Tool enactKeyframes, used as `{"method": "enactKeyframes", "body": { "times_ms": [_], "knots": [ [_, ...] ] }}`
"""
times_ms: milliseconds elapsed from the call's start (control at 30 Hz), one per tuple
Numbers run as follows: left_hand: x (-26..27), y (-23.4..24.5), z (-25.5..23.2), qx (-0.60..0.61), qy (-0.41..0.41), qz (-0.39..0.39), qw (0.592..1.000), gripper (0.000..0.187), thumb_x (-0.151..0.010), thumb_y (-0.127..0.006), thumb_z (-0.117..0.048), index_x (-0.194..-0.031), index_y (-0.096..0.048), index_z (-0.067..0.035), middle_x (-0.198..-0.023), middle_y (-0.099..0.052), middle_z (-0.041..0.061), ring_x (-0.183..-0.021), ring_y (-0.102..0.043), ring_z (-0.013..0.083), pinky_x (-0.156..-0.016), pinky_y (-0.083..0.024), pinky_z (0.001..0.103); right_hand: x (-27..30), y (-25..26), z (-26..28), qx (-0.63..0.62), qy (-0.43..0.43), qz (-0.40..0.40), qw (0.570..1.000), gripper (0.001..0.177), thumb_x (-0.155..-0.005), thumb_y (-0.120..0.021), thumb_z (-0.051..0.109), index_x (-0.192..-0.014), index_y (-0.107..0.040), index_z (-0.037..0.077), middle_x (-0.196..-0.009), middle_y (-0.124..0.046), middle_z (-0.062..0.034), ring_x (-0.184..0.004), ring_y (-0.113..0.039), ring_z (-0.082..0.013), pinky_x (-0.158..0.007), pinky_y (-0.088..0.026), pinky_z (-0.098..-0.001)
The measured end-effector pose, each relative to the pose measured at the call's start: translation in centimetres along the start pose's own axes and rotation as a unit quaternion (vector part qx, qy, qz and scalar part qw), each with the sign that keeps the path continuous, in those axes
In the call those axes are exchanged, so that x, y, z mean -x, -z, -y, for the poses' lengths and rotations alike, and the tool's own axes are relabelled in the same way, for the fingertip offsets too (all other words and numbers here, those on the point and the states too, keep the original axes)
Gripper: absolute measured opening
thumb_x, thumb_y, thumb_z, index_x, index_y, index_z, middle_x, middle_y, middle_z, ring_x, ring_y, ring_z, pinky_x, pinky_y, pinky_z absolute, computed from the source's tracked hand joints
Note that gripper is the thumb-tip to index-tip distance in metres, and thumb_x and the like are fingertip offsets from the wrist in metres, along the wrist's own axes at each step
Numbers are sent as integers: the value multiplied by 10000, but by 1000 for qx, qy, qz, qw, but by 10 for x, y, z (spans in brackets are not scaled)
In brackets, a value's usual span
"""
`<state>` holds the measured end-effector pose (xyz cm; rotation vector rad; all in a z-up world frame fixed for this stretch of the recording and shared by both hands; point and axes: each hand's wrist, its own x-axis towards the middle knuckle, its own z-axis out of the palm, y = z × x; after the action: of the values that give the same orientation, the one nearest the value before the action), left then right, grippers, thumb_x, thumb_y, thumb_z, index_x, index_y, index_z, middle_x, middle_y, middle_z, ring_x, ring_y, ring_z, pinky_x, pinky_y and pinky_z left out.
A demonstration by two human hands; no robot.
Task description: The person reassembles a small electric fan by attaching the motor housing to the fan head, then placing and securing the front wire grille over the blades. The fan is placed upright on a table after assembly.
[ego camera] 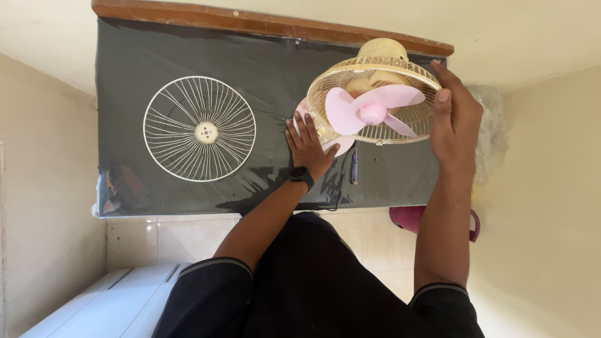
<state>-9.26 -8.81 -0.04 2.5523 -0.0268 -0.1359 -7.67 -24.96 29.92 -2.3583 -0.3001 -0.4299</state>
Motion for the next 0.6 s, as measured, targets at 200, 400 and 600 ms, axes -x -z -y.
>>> {"method": "enactKeyframes", "body": {
  "times_ms": [200,400,600],
  "knots": [
    [-5,7,3,-8,5,9,1000,1144,-873,-620,-647,-1599,-40,22,-1656,15,310,-1515,11,555,-1215,-98,649,4,-2,-42,-171,-41,-9,984,1027,-1039,-181,804,-1552,-516,-20,-1273,-647,-163,-1191,-620,-223,-1087,-489,-370],
    [12,54,14,95,-50,15,994,971,-886,-718,-474,-1535,-244,71,-1562,-272,352,-1467,-228,544,-1181,-295,555,24,2,-74,-190,-67,-212,956,886,-1068,-219,733,-1484,-520,11,-1298,-673,-148,-1213,-655,-246,-1120,-529,-407],
    [68,175,111,199,-19,-201,959,576,-878,-754,-155,-1389,-561,29,-1347,-594,231,-1277,-549,421,-1073,-423,518,110,-27,-47,-36,40,-349,936,205,-1136,-567,227,-1195,-507,40,-1057,-555,-102,-957,-522,-208,-833,-433,-331]
  ]
}}
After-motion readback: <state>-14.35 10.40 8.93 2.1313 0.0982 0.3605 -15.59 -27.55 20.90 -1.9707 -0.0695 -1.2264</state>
